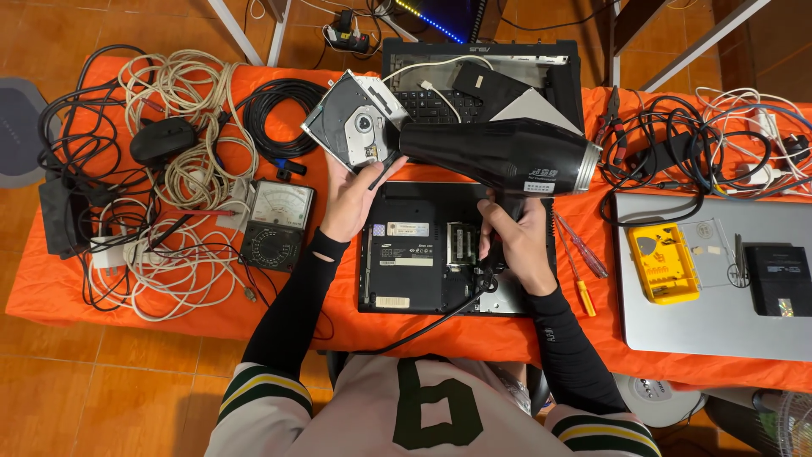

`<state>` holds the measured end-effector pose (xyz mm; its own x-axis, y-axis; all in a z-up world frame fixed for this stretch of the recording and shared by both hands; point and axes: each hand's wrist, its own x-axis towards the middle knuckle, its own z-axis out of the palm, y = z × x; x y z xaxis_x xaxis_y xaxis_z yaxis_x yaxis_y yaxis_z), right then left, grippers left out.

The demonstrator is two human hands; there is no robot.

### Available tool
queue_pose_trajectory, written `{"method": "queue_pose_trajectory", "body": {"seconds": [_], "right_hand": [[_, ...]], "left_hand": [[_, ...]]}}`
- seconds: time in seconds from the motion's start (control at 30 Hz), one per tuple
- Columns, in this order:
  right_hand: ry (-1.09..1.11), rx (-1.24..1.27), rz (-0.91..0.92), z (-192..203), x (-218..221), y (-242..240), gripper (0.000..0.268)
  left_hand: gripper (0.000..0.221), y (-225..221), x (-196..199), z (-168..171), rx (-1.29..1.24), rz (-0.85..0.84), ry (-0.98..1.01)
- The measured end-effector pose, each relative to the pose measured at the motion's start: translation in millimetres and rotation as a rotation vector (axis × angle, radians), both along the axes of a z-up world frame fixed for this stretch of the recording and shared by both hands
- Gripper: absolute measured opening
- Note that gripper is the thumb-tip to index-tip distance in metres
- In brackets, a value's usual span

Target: Disassembling a laptop and using a hairdryer and tools to inspect or clean components like the optical drive.

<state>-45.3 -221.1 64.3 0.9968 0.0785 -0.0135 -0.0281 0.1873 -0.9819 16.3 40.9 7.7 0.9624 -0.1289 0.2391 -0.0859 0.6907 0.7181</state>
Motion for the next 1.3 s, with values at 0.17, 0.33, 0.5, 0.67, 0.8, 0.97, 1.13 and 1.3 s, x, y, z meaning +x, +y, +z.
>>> {"method": "queue_pose_trajectory", "body": {"seconds": [0.17,0.33,0.5,0.67,0.8,0.97,1.13,1.3], "right_hand": [[-0.015,0.007,-0.006,1.5,-0.9,0.4,0.014],[-0.030,0.006,-0.001,4.7,-1.5,1.1,0.013],[-0.026,0.013,0.016,1.8,-2.3,0.7,0.010],[-0.029,-0.012,0.012,4.3,-3.5,1.2,0.010],[0.017,0.046,0.004,8.3,-2.0,3.3,0.011],[0.014,0.061,0.033,2.4,-0.9,2.4,0.009],[0.010,0.076,0.047,5.5,-3.2,1.2,0.008],[-0.006,0.089,0.050,7.4,-4.6,-0.6,0.007]], "left_hand": [[0.076,-0.3,0.5,1.3,0.037,0.003,-0.013],[0.077,-0.1,1.9,0.5,0.064,0.002,-0.027],[0.076,-0.2,-0.1,-4.3,0.102,0.008,-0.053],[0.077,-1.2,-0.6,-8.3,0.169,0.027,-0.122],[0.079,-2.8,1.4,-18.3,0.202,0.037,-0.135],[0.080,-7.4,-1.0,-12.1,0.251,0.048,-0.138],[0.079,-6.0,-1.1,-15.6,0.352,0.081,-0.176],[0.075,-6.7,-0.5,-14.8,0.412,0.090,-0.208]]}}
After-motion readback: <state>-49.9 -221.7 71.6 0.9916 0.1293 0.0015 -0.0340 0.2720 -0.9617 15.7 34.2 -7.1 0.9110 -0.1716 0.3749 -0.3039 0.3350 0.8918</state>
